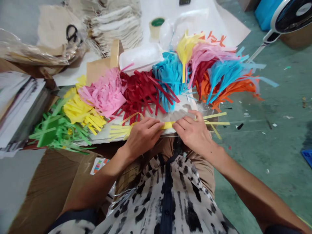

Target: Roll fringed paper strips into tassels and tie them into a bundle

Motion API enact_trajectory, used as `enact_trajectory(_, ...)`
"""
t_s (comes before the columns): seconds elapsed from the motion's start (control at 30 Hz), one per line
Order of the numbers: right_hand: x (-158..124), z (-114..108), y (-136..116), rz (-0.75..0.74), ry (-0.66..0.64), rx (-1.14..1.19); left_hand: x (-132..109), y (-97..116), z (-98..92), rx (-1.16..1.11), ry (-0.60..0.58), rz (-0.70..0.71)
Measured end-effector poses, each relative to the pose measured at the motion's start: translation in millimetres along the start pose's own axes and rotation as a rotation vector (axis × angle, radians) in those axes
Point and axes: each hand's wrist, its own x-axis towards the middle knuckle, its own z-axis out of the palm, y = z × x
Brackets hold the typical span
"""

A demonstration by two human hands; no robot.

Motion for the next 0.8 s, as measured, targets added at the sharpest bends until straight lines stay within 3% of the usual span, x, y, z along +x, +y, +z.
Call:
enact_trajectory(0.23, 7, 1, -1, 0.052, -0.014, 0.119, -11, -8, 14.8, -0.014, 0.092, -0.036)
enact_trajectory(0.43, 4, -2, 11, 0.127, -0.008, 0.216, -32, -22, 9.0, -0.133, 0.114, -0.151)
enact_trajectory(0.63, 9, -6, 16, 0.246, -0.091, 0.294, -34, -35, -3.4, -0.174, 0.009, -0.349)
enact_trajectory(0.8, 16, -5, 7, 0.252, -0.141, 0.185, -26, -34, -5.6, -0.082, -0.064, -0.359)
